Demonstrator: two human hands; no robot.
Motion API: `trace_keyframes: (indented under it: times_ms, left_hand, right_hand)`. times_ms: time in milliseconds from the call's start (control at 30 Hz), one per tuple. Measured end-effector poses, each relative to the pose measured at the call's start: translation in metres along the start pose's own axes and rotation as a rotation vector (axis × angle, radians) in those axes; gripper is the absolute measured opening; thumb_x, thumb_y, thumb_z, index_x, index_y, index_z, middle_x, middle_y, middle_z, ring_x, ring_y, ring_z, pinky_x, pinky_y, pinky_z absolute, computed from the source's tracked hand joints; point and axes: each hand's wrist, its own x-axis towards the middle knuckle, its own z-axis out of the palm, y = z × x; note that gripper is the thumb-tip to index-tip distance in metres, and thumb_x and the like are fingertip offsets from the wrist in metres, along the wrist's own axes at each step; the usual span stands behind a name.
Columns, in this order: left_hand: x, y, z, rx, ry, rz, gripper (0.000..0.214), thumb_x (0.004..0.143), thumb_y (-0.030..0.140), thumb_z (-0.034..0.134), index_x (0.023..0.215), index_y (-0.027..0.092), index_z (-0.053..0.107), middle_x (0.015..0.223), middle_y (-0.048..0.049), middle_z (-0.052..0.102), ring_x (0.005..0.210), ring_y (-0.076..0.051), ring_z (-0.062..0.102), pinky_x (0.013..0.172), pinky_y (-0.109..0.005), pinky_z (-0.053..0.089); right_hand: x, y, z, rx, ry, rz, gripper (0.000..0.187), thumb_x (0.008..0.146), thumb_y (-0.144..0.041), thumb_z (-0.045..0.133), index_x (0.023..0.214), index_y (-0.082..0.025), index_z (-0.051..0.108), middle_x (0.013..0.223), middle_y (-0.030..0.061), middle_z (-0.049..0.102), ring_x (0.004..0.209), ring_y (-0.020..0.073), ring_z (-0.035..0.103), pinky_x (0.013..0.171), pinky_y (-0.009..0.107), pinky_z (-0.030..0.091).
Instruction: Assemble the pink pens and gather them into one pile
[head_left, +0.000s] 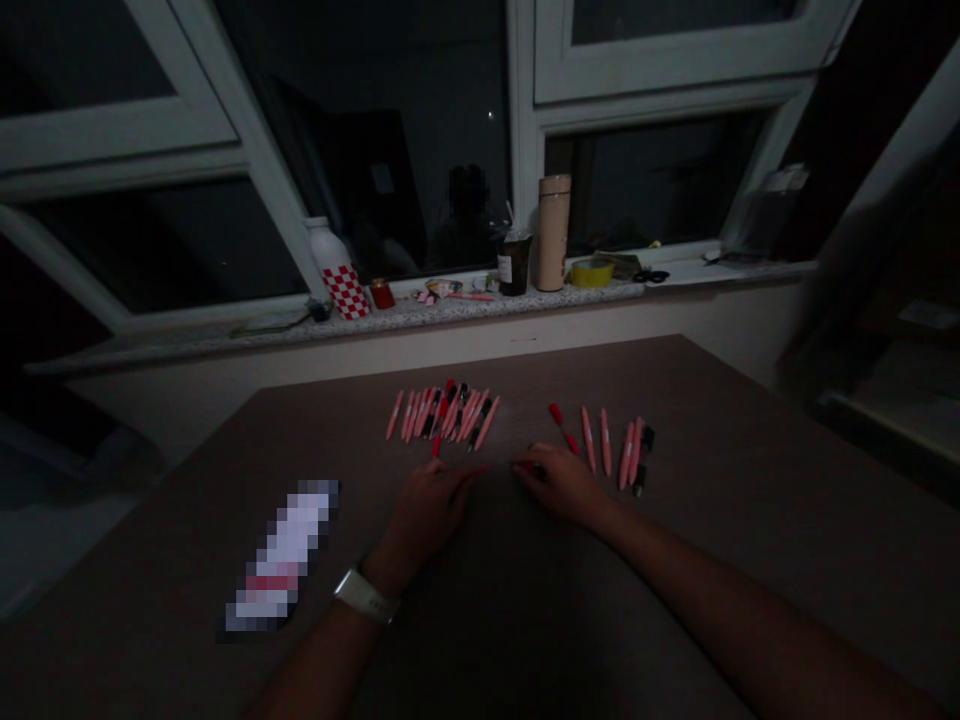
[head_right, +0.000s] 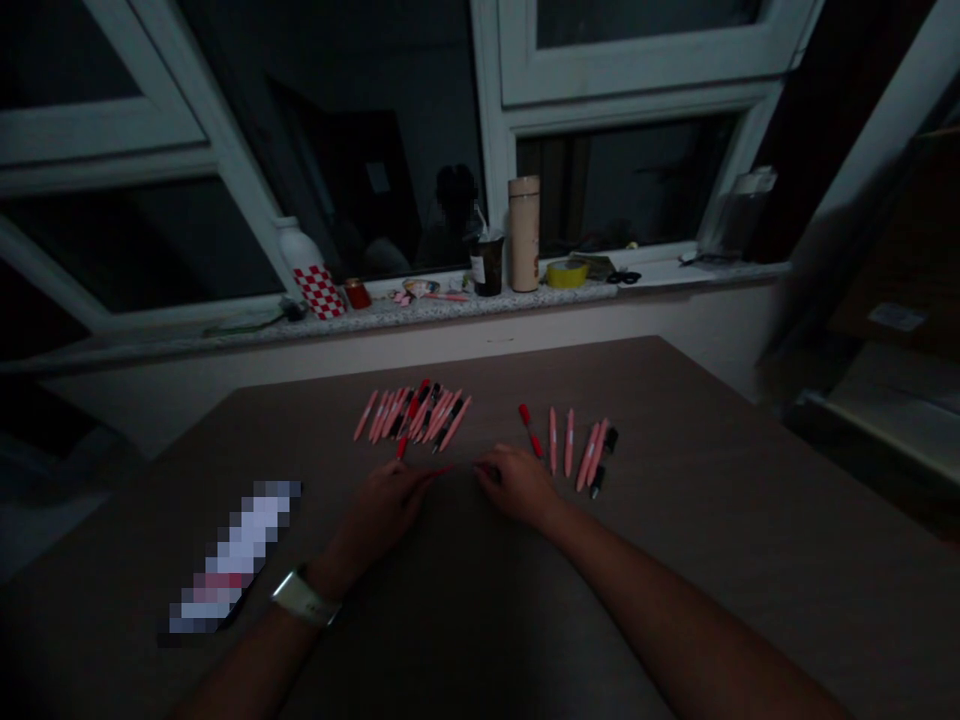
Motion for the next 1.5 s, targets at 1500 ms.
trace_keyframes:
  times_ms: [1500]
  left_hand:
    - [-0.007, 0.012, -0.008, -0.198, 0.059, 0.073, 0.026, 0.097, 0.025, 0.047, 0.116, 0.021, 0.064, 0.097, -0.0061, 0.062, 0.089, -0.018, 0.056, 0.080, -0.031, 0.048]
  right_hand:
    - [-0.018, -0.015, -0.027, 0.021, 0.363, -0.090, 0.040, 0.088, -0.045, 0.060, 0.120, -0.020, 0.057, 0.108, 0.0113, 0.065, 0.103, 0.0259, 0.059, 0.090, 0.039, 0.045]
